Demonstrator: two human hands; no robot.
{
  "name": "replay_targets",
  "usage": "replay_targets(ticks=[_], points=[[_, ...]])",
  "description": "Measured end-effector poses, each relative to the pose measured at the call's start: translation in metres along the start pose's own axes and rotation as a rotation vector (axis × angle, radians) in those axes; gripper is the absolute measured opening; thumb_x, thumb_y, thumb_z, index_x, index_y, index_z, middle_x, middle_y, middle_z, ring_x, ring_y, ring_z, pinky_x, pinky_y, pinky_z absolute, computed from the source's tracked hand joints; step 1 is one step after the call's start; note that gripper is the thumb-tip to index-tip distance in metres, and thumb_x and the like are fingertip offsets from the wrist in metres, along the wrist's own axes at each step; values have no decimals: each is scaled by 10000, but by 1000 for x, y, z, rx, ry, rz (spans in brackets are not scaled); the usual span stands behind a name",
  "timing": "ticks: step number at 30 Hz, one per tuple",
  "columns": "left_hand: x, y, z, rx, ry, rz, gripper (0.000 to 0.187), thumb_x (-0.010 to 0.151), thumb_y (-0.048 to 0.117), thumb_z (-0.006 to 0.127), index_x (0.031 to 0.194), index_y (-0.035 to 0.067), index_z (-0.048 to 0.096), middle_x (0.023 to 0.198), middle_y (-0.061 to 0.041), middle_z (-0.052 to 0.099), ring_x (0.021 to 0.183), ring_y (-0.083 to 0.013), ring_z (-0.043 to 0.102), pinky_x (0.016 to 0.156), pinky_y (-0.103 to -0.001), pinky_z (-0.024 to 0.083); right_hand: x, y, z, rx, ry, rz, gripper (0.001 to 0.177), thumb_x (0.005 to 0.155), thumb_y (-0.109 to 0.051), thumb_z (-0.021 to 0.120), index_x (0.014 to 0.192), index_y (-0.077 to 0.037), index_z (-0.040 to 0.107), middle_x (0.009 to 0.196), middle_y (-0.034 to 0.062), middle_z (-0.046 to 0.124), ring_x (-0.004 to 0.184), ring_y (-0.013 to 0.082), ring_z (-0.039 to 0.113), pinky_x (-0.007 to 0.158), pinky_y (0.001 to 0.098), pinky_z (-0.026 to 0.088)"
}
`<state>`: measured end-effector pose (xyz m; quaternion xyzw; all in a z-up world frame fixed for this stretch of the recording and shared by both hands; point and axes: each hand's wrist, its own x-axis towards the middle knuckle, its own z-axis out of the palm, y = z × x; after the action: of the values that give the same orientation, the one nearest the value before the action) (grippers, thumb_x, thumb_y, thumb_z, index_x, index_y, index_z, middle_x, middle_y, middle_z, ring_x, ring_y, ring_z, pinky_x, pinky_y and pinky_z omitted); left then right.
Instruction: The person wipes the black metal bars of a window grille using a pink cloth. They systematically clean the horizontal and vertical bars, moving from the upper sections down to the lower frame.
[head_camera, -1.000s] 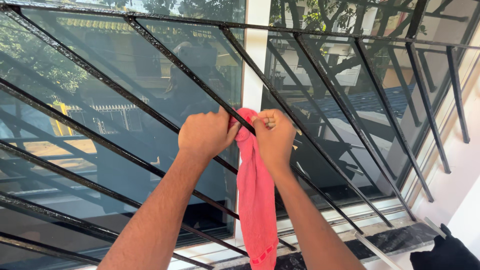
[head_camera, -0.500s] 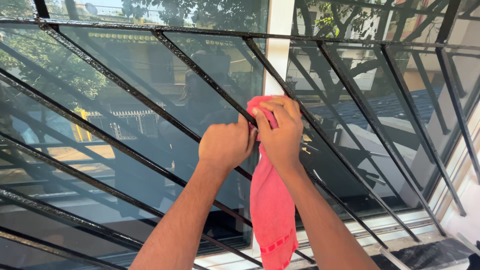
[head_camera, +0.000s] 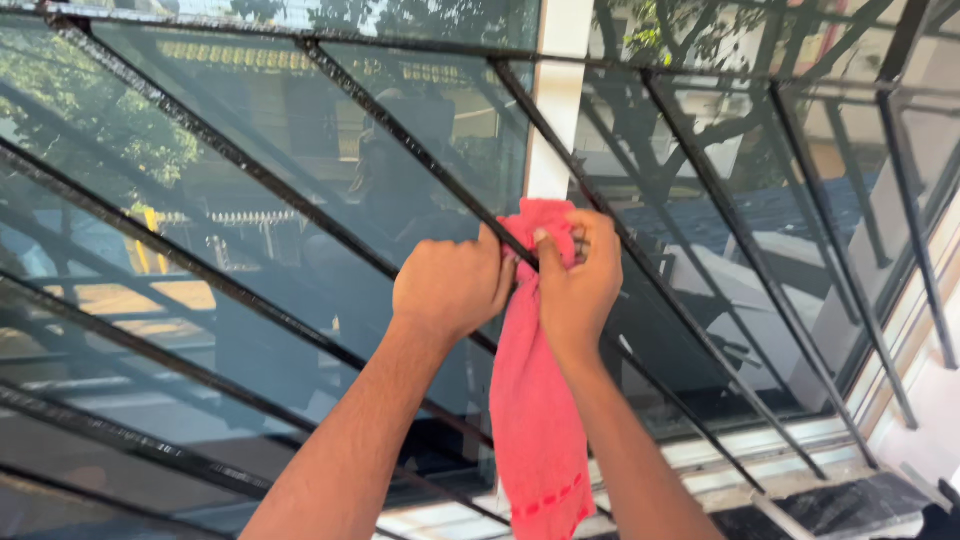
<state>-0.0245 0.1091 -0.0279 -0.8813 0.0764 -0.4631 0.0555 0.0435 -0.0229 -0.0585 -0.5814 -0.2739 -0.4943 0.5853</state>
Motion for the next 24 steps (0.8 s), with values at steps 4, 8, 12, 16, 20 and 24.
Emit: replay_targets(ticks=[4,8,12,16,20,24], points=[[0,2,-7,8,-51,-1,384,945,379,552,983,-1,582,586,-140,680,503,-344,678,506,-470,536,6,-7,3,24,34,-158,152,935,-27,708,1069,-13,640,1026,109,650,932,258,670,832,363,531],[-2,1,-5,11,-31,-32,358,997,382,531,978,31,599,600,-132,682,522,-347,681,508,-472,537,13,-15,9,-65,17,-246,139,968,-22,665,1095,-5,719,1127,126,698,1024,304,705,911,383,557],[1,0,0,33,-5,-56,346,995,392,546,987,52,613,588,-124,685,507,-341,683,492,-475,535,-2,-25,0,-185,-86,-223,302,1004,-211,690,1229,-12,722,1287,156,670,1163,337,665,986,417,522],[-1,-1,4,7,39,-110,374,980,432,585,941,63,628,596,-120,688,524,-335,685,496,-462,536,-33,-29,-4,-261,-135,-308,456,1041,-269,601,1410,-1,618,1490,269,539,1344,430,529,1086,480,411],[4,-3,5,25,96,-113,352,937,418,618,911,68,627,606,-105,692,528,-323,691,514,-450,545,-34,-21,-13,-202,-254,-339,545,1042,-297,563,1484,19,518,1476,244,538,1398,439,492,1185,512,342],[1,-2,7,42,76,-132,329,977,397,609,934,71,624,579,-89,679,518,-305,686,516,-435,534,-19,-12,-13,-117,-404,-286,586,1078,-355,532,1513,34,489,1584,195,497,1541,408,398,1271,488,317]])
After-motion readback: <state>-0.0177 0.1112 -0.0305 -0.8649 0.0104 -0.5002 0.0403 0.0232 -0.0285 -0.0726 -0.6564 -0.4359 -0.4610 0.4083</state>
